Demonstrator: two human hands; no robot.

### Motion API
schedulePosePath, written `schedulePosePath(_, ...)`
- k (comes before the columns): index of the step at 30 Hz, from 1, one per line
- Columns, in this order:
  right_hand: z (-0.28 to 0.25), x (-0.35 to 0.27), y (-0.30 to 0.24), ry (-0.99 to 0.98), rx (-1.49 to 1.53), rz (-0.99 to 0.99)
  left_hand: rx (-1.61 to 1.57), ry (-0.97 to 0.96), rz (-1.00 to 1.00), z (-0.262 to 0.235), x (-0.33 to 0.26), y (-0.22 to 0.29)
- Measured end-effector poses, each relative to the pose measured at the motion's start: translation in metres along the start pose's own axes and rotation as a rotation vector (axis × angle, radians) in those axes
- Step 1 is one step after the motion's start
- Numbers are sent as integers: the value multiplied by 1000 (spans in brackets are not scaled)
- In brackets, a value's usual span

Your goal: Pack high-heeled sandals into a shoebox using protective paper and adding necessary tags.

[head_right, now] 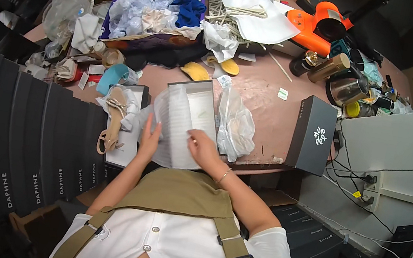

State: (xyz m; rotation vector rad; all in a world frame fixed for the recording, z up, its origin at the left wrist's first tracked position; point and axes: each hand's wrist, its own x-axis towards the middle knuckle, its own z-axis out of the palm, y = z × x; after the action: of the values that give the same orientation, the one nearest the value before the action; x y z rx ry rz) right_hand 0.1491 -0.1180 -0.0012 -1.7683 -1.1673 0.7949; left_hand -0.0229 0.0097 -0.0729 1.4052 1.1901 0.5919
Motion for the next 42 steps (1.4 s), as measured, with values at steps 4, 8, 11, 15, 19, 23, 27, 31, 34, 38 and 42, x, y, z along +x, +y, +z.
schedulePosePath(4, 11, 15, 39, -16, -358, -7, 552, -127, -109, 18, 15, 0)
schedulePosePath(8, 38, 34, 65, 3, -689, 89, 885, -151, 25, 15, 11, -4)
schedulePosePath(11, 22, 35, 71, 37, -635, -111, 531, -68, 190, -4, 10, 3)
schedulePosePath(15, 24, 51, 96, -78, -489, -2, 686, -168, 593, -7, -4, 99)
schedulePosePath(19, -15, 79, 37, -18, -469, -158, 1010, -382, 703, 24, 20, 133)
schedulePosePath(23, -126, 89, -23, 189, -627, -310, 1191, -441, 559, 21, 43, 108)
schedulePosePath(27, -197, 80, 33, 110, -883, 59, 1246, -479, 560, 38, 36, 115)
schedulePosePath(31, -194, 80, 35, 226, -1100, -138, 1213, -536, 436, 36, 20, 99)
schedulePosePath(34, -114, 91, -17, -122, -559, -425, 862, -274, 598, 31, 14, 74)
schedulePosePath(38, -31, 106, 18, -437, -769, -301, 887, 22, 531, 10, 26, 85)
schedulePosePath(42, -15, 136, 104, -242, -343, -35, 327, -81, 387, -12, -5, 107)
